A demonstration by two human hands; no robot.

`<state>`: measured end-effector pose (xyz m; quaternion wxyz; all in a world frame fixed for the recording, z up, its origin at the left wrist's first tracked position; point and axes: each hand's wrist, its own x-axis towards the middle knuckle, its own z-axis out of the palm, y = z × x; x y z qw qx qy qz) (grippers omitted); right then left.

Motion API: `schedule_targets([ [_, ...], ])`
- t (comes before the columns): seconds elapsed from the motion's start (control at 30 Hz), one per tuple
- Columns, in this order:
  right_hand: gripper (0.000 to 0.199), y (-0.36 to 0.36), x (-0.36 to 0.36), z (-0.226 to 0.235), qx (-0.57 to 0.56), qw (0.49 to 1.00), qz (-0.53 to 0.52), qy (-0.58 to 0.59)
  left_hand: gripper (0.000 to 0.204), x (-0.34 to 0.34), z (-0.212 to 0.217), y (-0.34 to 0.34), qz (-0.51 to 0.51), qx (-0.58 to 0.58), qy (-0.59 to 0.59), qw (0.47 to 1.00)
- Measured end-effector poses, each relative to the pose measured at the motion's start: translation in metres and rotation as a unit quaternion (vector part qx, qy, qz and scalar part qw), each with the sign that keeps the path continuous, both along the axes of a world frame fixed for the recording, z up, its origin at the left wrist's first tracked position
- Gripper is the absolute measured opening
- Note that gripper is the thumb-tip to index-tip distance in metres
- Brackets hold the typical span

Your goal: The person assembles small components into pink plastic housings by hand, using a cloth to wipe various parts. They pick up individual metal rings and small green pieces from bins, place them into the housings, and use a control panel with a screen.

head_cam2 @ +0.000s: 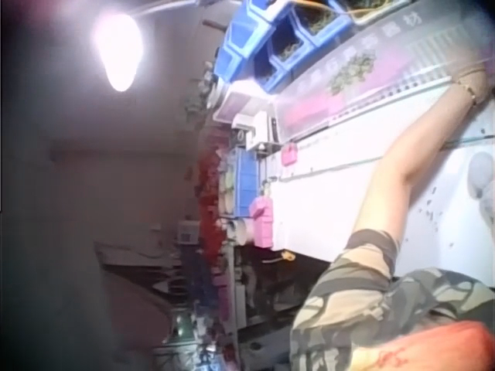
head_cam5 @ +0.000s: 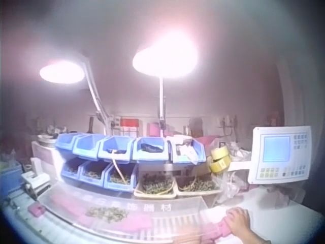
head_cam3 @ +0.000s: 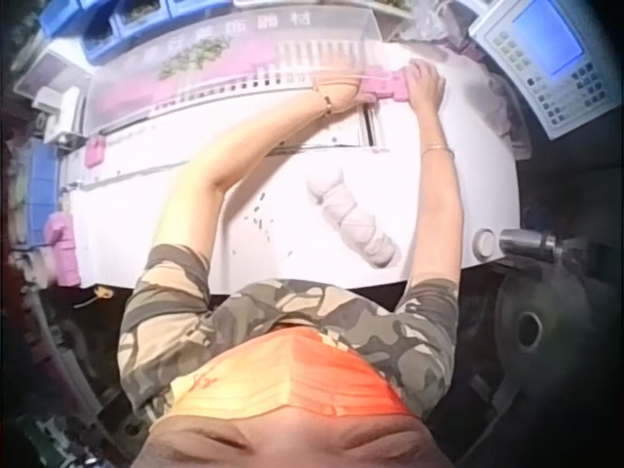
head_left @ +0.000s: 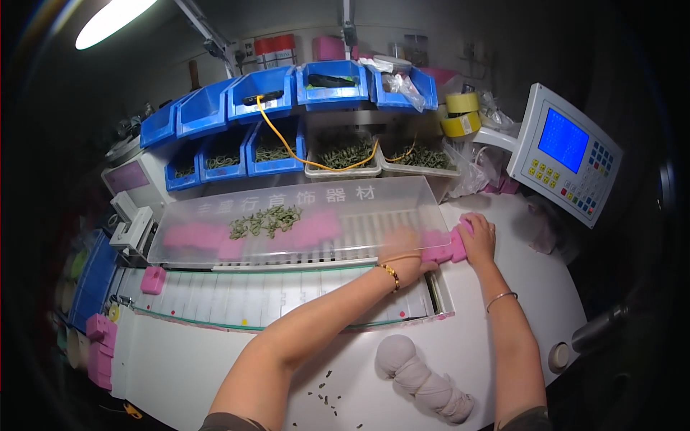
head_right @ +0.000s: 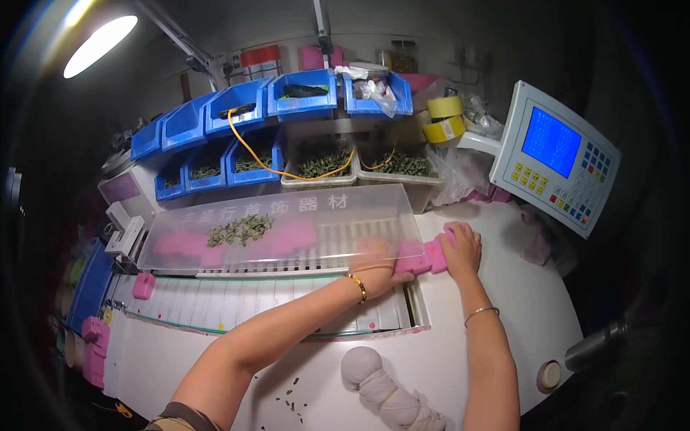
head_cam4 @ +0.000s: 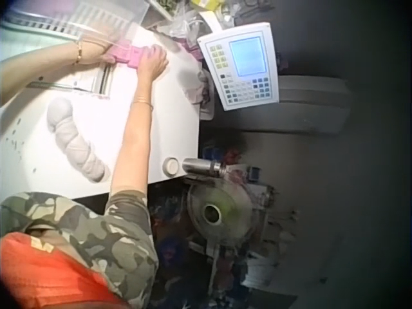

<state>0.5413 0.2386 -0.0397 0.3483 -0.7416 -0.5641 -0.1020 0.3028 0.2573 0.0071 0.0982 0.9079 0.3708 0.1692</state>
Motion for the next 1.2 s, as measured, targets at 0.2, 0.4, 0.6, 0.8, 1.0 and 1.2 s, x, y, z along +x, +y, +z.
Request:
schedule_targets([
  [0.2,0.03,-0.073,-0.016,-0.005,-0.015,1.0,-0.01,0.001,0.077,-0.013,-0.015,-0.061,-0.007,0.048,-0.053,0.997],
  [0.4,0.035,-0.133,-0.07,0.004,-0.084,0.991,-0.099,0.003,0.079,-0.056,-0.008,-0.094,-0.063,0.008,-0.062,0.996],
  [0.6,0.049,-0.146,-0.122,0.011,-0.16,0.984,-0.075,0.002,0.077,-0.131,-0.009,-0.116,-0.06,0.002,-0.07,0.996],
  [0.8,0.075,-0.154,-0.181,0.055,-0.278,0.952,0.123,0.035,0.078,-0.229,-0.006,-0.135,-0.043,0.006,-0.063,0.997],
  [1.0,0.085,-0.158,-0.237,0.066,-0.318,0.908,0.271,0.038,0.079,-0.31,-0.001,-0.151,-0.01,0.015,-0.045,0.999],
  [1.2,0.104,-0.155,-0.263,0.077,-0.347,0.865,0.363,0.024,0.063,-0.342,0.01,-0.163,0.09,0.055,-0.073,0.992],
])
